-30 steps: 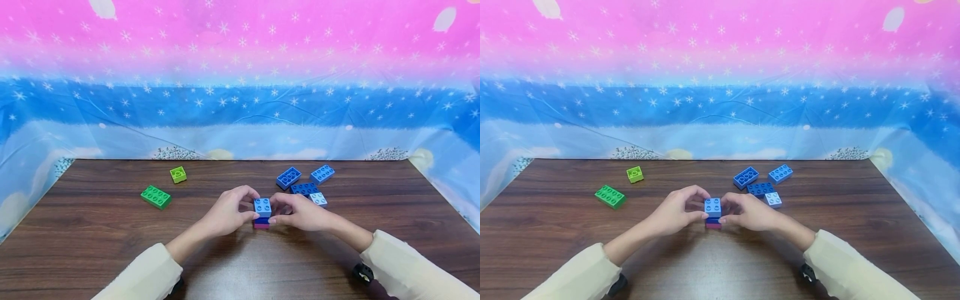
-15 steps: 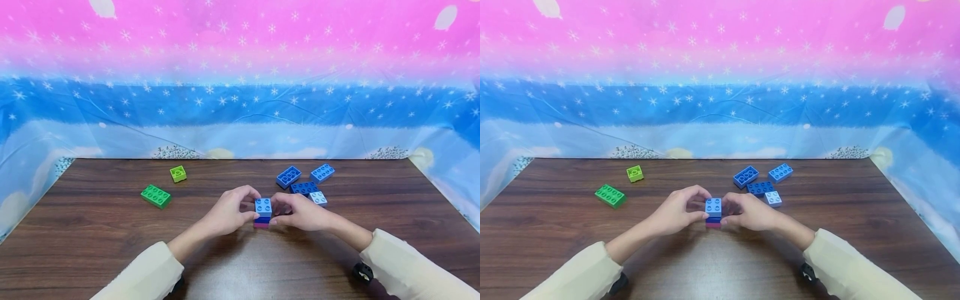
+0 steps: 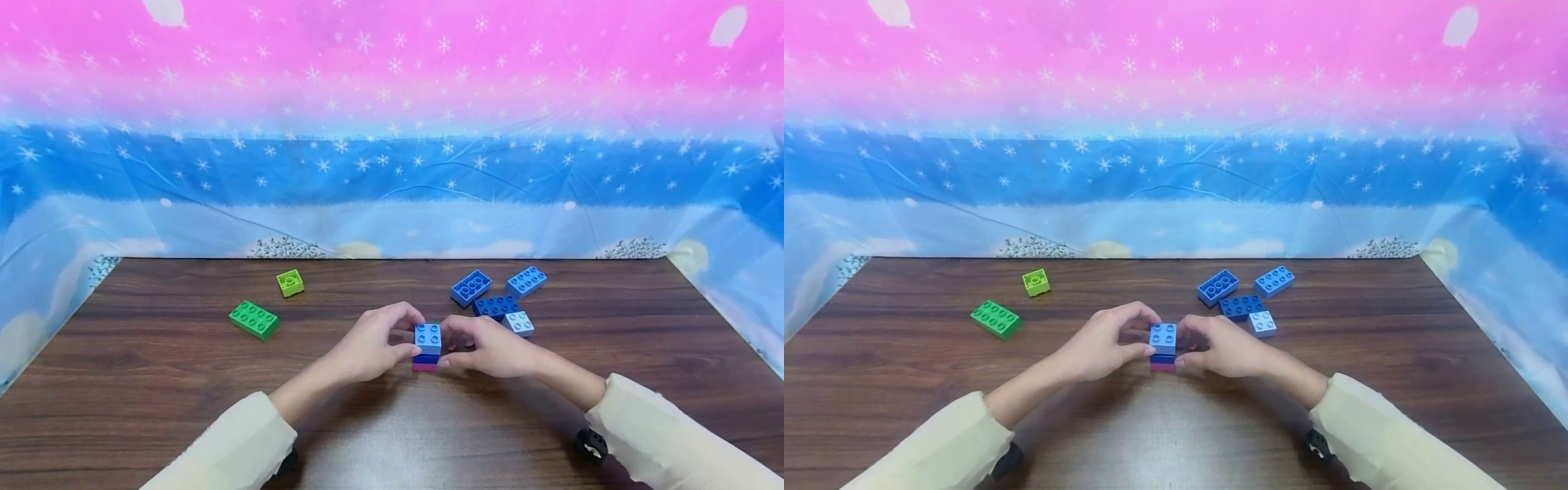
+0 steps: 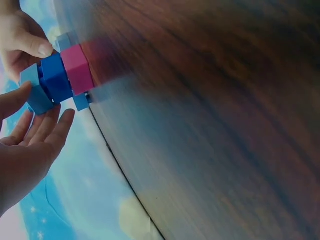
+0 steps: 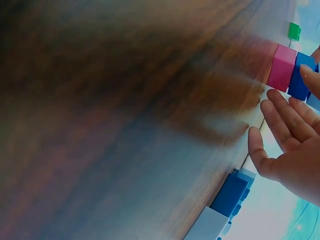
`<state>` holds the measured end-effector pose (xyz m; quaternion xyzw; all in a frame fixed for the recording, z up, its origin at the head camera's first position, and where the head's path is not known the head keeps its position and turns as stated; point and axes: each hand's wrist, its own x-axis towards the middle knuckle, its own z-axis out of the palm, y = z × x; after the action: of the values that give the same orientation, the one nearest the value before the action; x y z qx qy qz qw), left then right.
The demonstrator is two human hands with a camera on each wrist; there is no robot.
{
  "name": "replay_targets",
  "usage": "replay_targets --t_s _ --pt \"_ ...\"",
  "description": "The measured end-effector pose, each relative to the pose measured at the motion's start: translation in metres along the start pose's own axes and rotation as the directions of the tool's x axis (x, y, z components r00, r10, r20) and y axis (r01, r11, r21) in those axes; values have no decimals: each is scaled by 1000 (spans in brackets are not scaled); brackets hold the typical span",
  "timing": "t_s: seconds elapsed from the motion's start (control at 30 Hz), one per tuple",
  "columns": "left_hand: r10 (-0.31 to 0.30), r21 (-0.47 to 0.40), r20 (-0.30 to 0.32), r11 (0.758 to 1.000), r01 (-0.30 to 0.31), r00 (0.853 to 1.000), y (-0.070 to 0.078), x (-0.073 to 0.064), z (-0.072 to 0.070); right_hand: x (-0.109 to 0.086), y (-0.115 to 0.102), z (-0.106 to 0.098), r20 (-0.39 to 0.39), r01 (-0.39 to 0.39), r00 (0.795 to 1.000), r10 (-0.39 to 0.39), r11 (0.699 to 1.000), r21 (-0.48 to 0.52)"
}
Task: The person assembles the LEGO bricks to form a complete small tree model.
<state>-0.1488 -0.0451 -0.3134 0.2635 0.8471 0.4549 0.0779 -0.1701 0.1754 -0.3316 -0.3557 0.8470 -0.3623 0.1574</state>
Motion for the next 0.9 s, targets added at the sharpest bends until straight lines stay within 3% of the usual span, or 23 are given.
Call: replay_targets --t_s 0.6,0.9 --pt "9 -20 21 1000 -8 1000 -3 -1 -3 3 -2 0 16 30 999 -29 998 -52" --pt "70 7 9 997 -70 997 -3 -1 -2 3 -3 -1 12 22 1000 -22 999 -42"
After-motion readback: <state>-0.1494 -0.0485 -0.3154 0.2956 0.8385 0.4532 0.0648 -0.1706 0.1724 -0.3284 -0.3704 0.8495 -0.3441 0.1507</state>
